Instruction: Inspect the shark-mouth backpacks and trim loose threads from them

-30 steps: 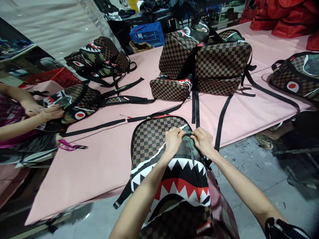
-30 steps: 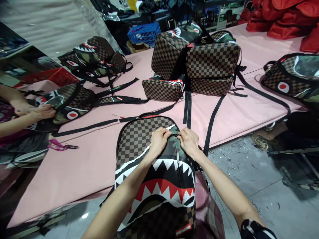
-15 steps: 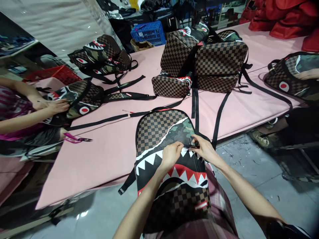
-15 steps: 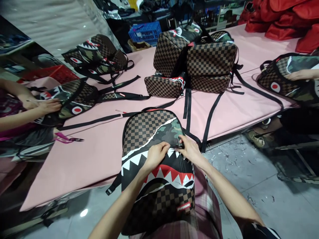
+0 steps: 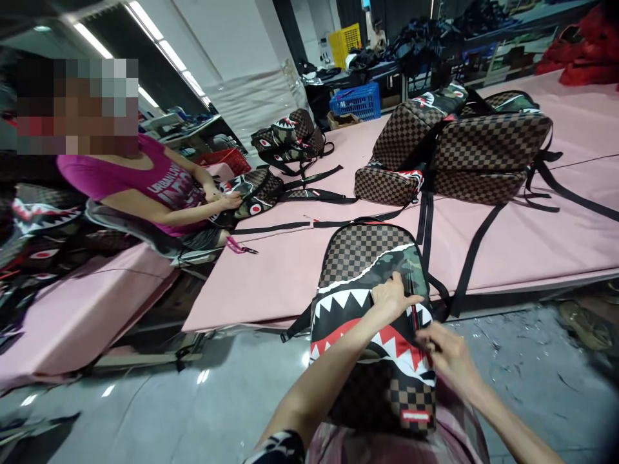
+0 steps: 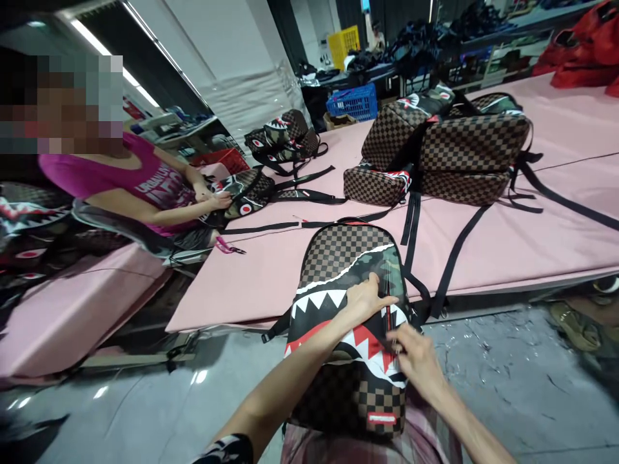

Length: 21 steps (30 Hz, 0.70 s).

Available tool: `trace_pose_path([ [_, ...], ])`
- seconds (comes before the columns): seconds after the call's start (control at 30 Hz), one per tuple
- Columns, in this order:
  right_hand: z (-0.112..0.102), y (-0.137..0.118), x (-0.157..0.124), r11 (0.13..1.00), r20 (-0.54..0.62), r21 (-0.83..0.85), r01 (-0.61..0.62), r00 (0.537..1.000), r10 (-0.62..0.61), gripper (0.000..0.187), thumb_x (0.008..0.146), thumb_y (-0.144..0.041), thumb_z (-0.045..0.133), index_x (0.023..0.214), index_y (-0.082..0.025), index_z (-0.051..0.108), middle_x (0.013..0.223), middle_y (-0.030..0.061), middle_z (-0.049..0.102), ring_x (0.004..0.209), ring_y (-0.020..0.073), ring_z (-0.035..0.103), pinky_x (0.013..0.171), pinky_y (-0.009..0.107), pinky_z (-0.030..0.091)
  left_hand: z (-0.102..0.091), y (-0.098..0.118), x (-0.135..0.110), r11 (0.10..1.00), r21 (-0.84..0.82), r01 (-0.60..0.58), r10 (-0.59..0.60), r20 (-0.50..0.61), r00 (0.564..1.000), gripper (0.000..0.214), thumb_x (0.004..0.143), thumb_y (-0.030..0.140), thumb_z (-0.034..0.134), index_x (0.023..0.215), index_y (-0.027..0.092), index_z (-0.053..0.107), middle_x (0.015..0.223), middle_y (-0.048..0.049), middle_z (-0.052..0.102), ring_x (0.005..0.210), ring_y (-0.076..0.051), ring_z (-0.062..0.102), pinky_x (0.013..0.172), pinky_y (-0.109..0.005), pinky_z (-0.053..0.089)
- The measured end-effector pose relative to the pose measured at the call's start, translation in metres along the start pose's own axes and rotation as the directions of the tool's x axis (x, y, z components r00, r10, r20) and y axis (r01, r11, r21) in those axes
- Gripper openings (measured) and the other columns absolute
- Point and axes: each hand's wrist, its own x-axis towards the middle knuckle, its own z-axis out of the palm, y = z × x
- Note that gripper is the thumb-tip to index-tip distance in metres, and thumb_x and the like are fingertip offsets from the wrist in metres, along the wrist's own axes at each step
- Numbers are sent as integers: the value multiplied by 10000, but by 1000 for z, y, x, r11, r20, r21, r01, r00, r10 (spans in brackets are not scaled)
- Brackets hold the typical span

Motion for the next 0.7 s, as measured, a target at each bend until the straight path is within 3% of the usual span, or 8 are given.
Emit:
trace_pose_path([
  [0.1,9,-15,-43,998,98,49,25,995,-29,421,693,-17,392,941,-238,651,810,52,641,684,179,619,571,275,482,-1,-2,-7,999,37,-7,6,31,999,644,739,663,520,1136,163,437,1084,-165,653,983,-333,635,798,-414,474],
  [0.2,10,-17,-51,987,93,113,-116,990,105,303,771,-55,433,857,-232,663,770,35,640,677,166,617,589,268,484,-2,-5,-10,996,85,-19,14,62,998,569,773,566,537,1164,166,428,1108,-173,644,989,-318,636,798,-405,469],
  [0.33,-6,-8,-23,978,156,160,-133,982,108,144,813,-162,561,865,-214,686,756,20,661,669,147,630,609,250,494,-3,-9,-7,991,117,-60,47,110,993,367,823,427,460,1029,139,558,963,-176,690,911,-308,658,729,-367,457],
  [0.47,-26,4,15,999,92,16,-33,995,31,365,802,-107,527,1132,-220,636,1148,64,658,984,170,644,804,282,515,-8,-11,-11,986,90,-140,130,115,985,308,853,322,366,753,167,612,814,-118,700,821,-253,666,633,-294,402],
  [0.53,-29,11,28,989,152,-144,31,988,-9,461,798,-73,489,1209,-251,596,1281,46,588,1066,170,619,824,282,512,-14,-13,-20,984,76,-160,153,93,984,296,854,304,358,725,184,597,756,-80,689,768,-223,659,593,-276,359],
  [0.63,-24,23,36,967,252,-250,53,968,13,508,789,-52,474,1212,-307,595,1284,-5,584,1035,157,640,709,236,527,-24,-21,-43,986,126,-111,111,6,994,260,836,257,372,670,190,561,656,-55,657,670,-200,634,548,-276,286],
  [0.7,-18,32,38,983,249,-182,25,968,22,492,780,-52,470,1165,-315,626,1246,-20,611,1038,159,640,704,238,528,-28,-29,-57,984,161,-81,91,-54,994,254,835,247,380,645,191,539,588,-40,625,595,-180,606,534,-275,256],
])
